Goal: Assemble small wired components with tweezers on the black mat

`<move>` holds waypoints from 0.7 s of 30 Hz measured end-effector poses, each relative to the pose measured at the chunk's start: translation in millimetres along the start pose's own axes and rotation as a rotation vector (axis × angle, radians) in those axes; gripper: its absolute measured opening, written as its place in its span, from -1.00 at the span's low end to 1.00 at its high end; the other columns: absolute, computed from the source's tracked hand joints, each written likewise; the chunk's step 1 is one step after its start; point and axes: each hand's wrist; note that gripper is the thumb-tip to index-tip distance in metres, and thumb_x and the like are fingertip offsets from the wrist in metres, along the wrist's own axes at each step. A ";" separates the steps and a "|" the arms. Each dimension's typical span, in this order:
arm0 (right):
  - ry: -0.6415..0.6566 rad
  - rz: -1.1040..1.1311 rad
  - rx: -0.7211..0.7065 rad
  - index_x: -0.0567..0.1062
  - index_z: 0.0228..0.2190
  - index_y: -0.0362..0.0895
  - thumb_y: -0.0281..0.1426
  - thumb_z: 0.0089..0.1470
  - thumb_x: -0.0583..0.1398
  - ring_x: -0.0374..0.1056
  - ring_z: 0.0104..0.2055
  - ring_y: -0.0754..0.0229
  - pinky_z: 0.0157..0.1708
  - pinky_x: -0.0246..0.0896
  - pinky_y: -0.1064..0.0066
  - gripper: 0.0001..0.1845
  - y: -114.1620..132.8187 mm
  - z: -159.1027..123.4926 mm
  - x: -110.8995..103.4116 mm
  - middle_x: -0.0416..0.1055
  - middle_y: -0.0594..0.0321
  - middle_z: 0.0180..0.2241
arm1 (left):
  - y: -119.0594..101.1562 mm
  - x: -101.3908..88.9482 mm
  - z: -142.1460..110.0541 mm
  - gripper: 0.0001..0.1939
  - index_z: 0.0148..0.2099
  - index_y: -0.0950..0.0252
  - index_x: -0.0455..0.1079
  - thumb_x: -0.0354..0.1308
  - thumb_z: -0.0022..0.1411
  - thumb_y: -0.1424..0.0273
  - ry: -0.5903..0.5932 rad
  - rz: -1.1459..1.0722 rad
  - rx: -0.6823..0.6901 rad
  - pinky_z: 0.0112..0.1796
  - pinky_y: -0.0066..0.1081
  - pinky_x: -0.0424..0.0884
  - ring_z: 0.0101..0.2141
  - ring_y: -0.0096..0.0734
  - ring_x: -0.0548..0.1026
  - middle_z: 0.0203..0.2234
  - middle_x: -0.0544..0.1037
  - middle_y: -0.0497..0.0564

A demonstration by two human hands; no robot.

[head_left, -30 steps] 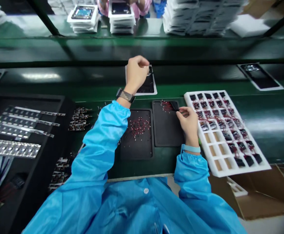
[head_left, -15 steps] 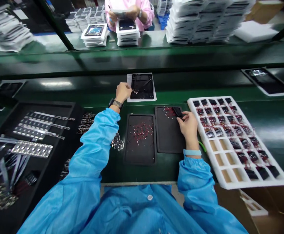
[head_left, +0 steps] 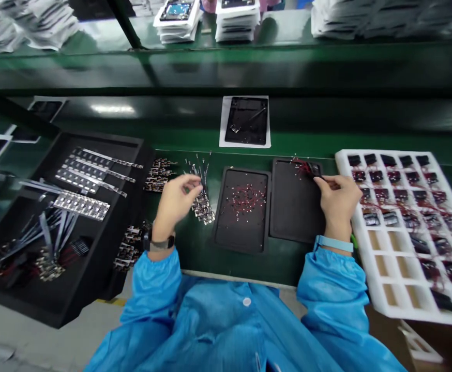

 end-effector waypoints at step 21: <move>0.482 0.840 0.320 0.55 -0.17 -0.09 -0.16 0.09 0.39 0.60 -0.24 0.08 -0.28 0.46 0.30 -0.65 70.7 -26.3 -13.4 0.64 0.19 -0.35 | 50.2 29.1 -42.3 -0.83 -0.15 0.20 0.56 0.14 0.39 0.32 0.036 0.206 0.146 0.01 -0.12 0.42 -0.10 -0.06 0.52 -0.18 0.59 0.11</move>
Point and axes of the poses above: each hand's wrist, its own z-axis towards the middle knuckle, its own x-axis out of the palm, y = z × x
